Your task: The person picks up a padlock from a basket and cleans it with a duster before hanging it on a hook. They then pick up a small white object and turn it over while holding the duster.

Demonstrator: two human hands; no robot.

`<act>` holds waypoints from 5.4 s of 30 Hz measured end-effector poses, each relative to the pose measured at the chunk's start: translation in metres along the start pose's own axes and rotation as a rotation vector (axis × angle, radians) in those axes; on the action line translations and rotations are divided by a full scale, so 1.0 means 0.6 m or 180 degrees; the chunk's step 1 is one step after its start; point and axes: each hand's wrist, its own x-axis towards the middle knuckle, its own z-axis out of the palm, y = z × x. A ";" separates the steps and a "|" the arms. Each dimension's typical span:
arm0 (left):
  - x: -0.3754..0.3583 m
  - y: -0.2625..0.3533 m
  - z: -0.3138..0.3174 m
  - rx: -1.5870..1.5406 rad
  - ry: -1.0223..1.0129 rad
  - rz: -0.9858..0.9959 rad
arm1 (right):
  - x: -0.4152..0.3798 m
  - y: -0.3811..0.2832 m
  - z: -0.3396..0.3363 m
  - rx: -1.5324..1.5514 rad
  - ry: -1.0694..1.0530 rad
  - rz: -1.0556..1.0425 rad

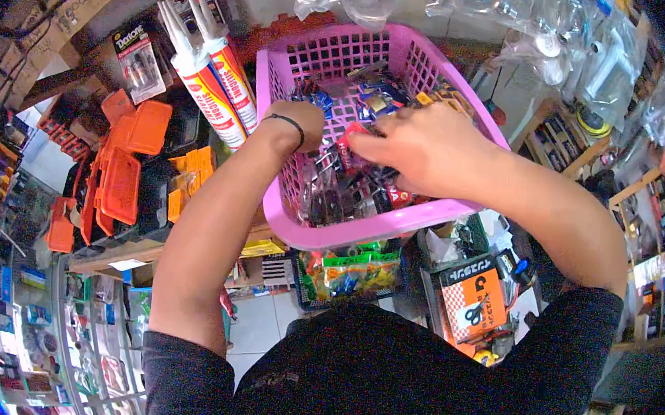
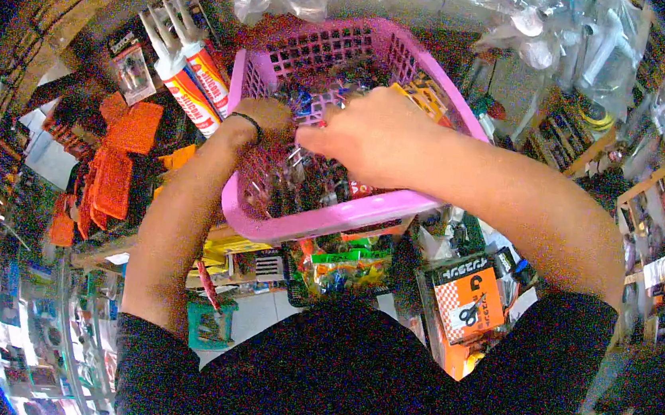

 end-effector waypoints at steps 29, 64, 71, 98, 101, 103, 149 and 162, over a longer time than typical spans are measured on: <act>0.009 -0.007 -0.005 -0.0150 -0.0121 0.0123 | 0.047 0.020 0.025 0.0897 -0.1611 -0.0433; 0.089 -0.053 0.077 -0.0449 0.0498 0.1340 | 0.283 0.277 0.290 0.1143 -0.2175 0.0475; 0.062 -0.039 0.044 -0.0285 0.0115 0.1022 | 0.259 0.278 0.291 0.1544 -0.1670 0.0088; 0.039 -0.026 0.021 -0.0635 -0.0039 0.0521 | 0.248 0.235 0.206 0.1281 -0.0370 0.1460; 0.051 -0.033 0.034 -0.0855 -0.0031 0.0774 | 0.254 0.237 0.198 0.1484 -0.0469 0.1428; 0.048 -0.032 0.029 -0.0724 0.0197 0.0715 | 0.258 0.232 0.187 0.1824 -0.0233 0.1634; -0.039 0.007 -0.003 -0.2452 0.0119 0.1700 | -0.039 0.007 -0.023 0.1272 -0.0342 0.0181; -0.062 0.020 0.001 -0.1933 0.0936 0.2069 | -0.042 0.001 -0.072 0.1096 0.0789 -0.0009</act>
